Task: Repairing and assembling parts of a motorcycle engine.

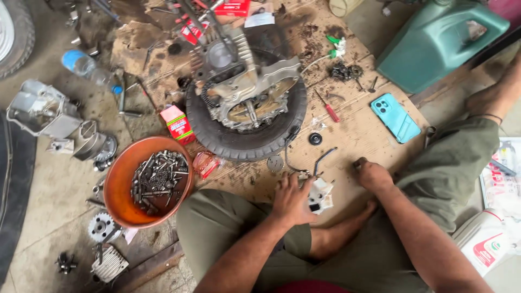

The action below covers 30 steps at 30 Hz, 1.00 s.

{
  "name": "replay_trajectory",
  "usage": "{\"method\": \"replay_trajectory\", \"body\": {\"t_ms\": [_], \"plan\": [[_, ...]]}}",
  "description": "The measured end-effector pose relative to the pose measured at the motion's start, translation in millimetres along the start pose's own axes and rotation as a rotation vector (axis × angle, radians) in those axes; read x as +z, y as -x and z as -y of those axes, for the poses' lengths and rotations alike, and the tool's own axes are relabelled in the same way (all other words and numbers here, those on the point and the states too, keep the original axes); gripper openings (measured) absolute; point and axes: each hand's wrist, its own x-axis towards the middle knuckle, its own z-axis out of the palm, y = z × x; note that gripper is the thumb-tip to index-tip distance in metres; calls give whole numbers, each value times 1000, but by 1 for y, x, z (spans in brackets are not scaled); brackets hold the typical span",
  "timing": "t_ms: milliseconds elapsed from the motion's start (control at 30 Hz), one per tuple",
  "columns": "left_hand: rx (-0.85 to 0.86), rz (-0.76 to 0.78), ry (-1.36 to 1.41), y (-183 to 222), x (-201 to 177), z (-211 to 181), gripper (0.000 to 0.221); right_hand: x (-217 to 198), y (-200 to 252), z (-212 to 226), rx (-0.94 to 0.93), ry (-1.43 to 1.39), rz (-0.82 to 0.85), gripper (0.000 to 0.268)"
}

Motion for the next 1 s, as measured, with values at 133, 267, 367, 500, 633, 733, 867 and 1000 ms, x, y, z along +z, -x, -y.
{"method": "replay_trajectory", "body": {"t_ms": [133,267,367,500,633,733,867,1000], "plan": [[-15,128,-113,5,2,12,120,7,-21,0,-55,10,-13,37],[-8,80,-97,6,23,14,116,37,-26,-20,-163,60,-90,36],[-25,83,-169,-2,21,8,119,19,-14,-8,-187,-35,-111,39],[52,10,-68,-6,16,5,116,-37,17,0,-135,-90,-144,47],[40,-141,-133,-10,26,2,104,-104,69,-52,29,-355,-575,30],[121,-210,-126,-7,39,2,102,-117,115,-134,207,-749,-965,24],[101,-222,-232,-6,46,-2,104,-11,167,-249,528,-733,-866,23],[113,-225,-250,-5,56,2,106,134,150,-226,446,-741,-561,63]]}}
